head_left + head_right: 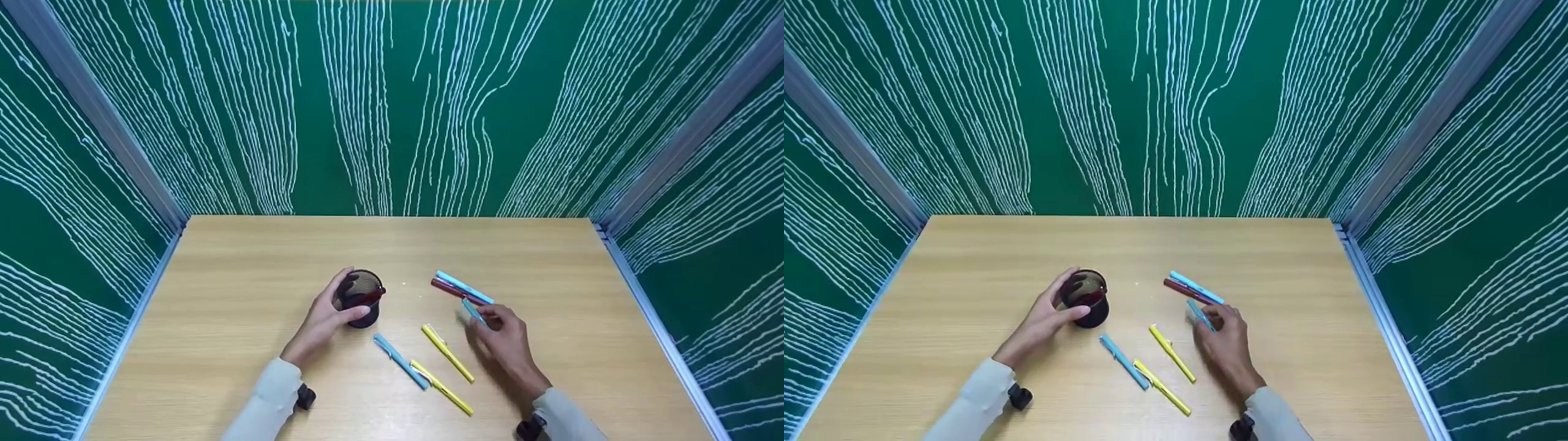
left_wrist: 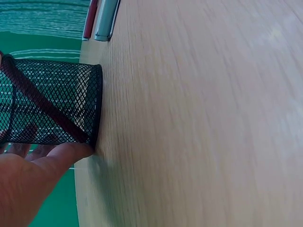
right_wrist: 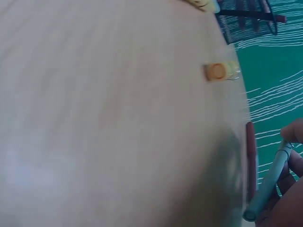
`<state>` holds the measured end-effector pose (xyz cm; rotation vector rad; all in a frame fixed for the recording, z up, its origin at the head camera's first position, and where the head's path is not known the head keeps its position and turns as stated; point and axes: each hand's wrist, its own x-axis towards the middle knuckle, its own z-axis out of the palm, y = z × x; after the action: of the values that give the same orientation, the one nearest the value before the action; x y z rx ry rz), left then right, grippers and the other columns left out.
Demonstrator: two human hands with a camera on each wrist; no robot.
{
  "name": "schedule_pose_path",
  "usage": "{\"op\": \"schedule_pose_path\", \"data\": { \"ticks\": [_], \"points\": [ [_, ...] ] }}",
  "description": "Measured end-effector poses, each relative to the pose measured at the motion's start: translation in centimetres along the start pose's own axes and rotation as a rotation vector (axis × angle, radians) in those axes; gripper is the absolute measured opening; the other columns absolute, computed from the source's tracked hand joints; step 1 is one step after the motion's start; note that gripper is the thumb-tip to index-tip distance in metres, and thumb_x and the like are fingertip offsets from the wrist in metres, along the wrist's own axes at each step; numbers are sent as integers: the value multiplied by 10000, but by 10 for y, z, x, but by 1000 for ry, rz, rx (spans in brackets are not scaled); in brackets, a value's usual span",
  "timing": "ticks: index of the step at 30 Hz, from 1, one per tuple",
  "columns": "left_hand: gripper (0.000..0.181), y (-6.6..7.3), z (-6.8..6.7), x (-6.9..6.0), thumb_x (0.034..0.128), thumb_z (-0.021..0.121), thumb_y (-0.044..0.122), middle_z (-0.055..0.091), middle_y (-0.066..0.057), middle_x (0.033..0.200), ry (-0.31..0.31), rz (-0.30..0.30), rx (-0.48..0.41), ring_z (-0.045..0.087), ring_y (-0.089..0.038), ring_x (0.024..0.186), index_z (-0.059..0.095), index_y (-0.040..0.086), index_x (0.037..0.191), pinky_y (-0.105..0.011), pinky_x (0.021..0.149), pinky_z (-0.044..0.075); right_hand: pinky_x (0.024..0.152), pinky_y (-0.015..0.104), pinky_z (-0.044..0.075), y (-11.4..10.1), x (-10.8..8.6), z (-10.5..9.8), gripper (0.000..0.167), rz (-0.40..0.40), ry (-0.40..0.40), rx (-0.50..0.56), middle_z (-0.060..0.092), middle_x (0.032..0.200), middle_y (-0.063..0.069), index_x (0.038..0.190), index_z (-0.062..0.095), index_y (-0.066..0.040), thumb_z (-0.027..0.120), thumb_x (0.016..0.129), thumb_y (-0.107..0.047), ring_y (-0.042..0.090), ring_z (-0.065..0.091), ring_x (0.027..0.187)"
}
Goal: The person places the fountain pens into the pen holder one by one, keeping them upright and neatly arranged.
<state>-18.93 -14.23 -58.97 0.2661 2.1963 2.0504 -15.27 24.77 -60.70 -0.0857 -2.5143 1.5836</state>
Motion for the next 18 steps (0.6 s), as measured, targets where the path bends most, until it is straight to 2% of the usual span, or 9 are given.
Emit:
{"op": "schedule_pose_path", "data": {
  "ticks": [3, 9, 13, 15, 18],
  "points": [
    [960, 1, 0, 0, 923, 919, 241, 495, -120, 1680, -4, 1, -3, 405, -351, 1592, 388, 203, 1722, -549, 1345, 213, 860, 191, 555, -8, 4, -2, 173, 22, -2, 27, 729, 1119, 119, 1155, 785, -55, 827, 988, -76, 217, 688, 1028],
    [971, 2, 0, 1, 927, 914, 232, 475, -139, 1691, -9, 0, -11, 419, -364, 1582, 368, 187, 1729, -549, 1338, 243, 891, 205, 564, -24, 14, -5, 140, -30, -12, 56, 745, 1098, 132, 1119, 776, -26, 822, 988, -49, 273, 682, 1057],
    [976, 2, 3, 1, 923, 907, 155, 457, -165, 1697, -14, -4, -90, 423, -379, 1575, 358, 156, 1729, -543, 1329, 267, 897, 280, 562, -34, 21, -7, 103, -59, -12, 62, 753, 1064, 119, 1077, 770, -31, 816, 987, -53, 273, 691, 1032],
    [978, 2, 4, 1, 921, 901, 112, 455, -184, 1692, -18, -5, -126, 423, -391, 1572, 351, 134, 1729, -542, 1326, 275, 940, 343, 555, -39, 25, -7, 95, -75, -6, 68, 755, 1052, 124, 1055, 758, -20, 813, 984, -49, 257, 690, 1025],
    [979, 0, 3, 0, 917, 904, 106, 459, -190, 1689, -15, -7, -131, 423, -394, 1572, 354, 131, 1727, -541, 1328, 271, 996, 415, 549, -46, 28, -6, 103, -85, -4, 79, 743, 1057, 129, 1040, 739, -12, 813, 978, -48, 234, 678, 1035]
  ]
}}
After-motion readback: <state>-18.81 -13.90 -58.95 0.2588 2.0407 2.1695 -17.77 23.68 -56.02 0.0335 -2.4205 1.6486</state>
